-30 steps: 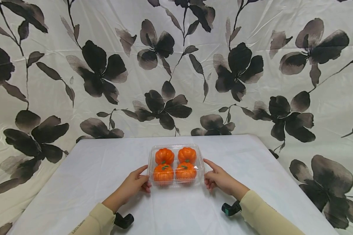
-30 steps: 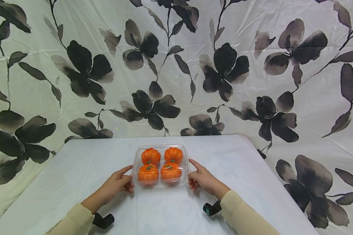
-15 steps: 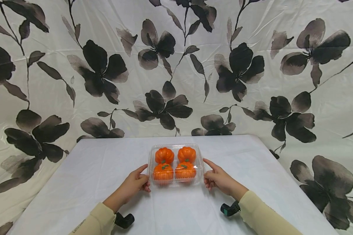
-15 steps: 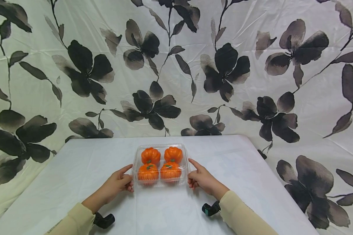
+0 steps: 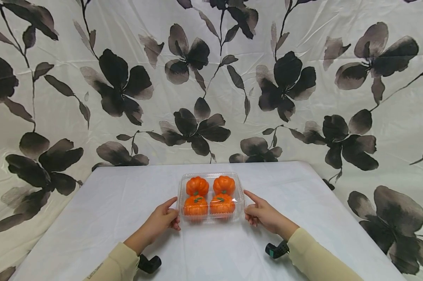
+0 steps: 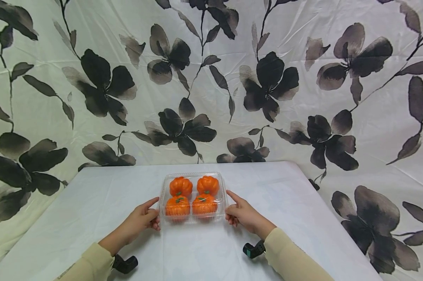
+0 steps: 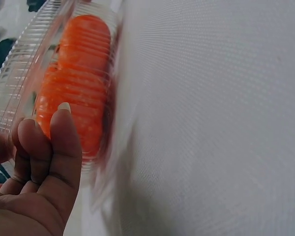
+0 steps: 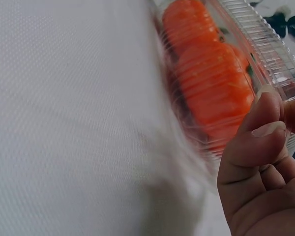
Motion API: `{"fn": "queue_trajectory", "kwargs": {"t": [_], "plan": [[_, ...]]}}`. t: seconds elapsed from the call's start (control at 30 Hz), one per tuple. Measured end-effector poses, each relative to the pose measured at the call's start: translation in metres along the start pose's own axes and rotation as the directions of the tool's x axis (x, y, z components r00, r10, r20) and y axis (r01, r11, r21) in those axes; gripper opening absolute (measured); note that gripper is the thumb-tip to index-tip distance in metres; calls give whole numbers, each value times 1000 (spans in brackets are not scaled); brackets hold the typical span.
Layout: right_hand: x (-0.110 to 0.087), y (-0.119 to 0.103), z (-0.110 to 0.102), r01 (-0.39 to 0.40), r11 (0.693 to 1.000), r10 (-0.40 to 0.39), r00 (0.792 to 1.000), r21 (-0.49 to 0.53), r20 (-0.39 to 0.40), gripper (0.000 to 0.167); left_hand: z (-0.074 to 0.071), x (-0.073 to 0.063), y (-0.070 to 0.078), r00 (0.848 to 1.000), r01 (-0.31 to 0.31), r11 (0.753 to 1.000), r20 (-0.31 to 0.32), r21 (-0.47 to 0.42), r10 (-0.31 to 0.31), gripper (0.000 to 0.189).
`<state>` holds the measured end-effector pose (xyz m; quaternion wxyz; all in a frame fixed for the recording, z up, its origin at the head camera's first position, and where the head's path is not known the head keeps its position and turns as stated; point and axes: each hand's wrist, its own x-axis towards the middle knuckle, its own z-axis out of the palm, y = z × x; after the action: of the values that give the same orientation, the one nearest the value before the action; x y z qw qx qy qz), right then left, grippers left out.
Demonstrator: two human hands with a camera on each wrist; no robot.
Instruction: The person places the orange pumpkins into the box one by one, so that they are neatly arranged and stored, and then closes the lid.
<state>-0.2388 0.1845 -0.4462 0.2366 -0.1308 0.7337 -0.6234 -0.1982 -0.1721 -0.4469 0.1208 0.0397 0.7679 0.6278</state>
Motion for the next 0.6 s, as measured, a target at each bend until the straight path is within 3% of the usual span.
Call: {"fn": "queue_trajectory", "kwargs": {"t": [0.37, 0.5, 0.6], "plan": [[-3, 1, -7, -33, 999, 34, 999, -23, 17, 73, 1, 2, -1, 998, 30, 997, -58, 66, -26, 60], [-5, 2, -12, -31, 998, 32, 999, -56, 24, 72, -4, 4, -1, 997, 6, 988, -77, 152, 6, 60], [-6, 0, -16, -19, 995, 20, 1000, -97, 17, 72, -9, 5, 1, 994, -12, 968, -100, 251, 38, 58]]}}
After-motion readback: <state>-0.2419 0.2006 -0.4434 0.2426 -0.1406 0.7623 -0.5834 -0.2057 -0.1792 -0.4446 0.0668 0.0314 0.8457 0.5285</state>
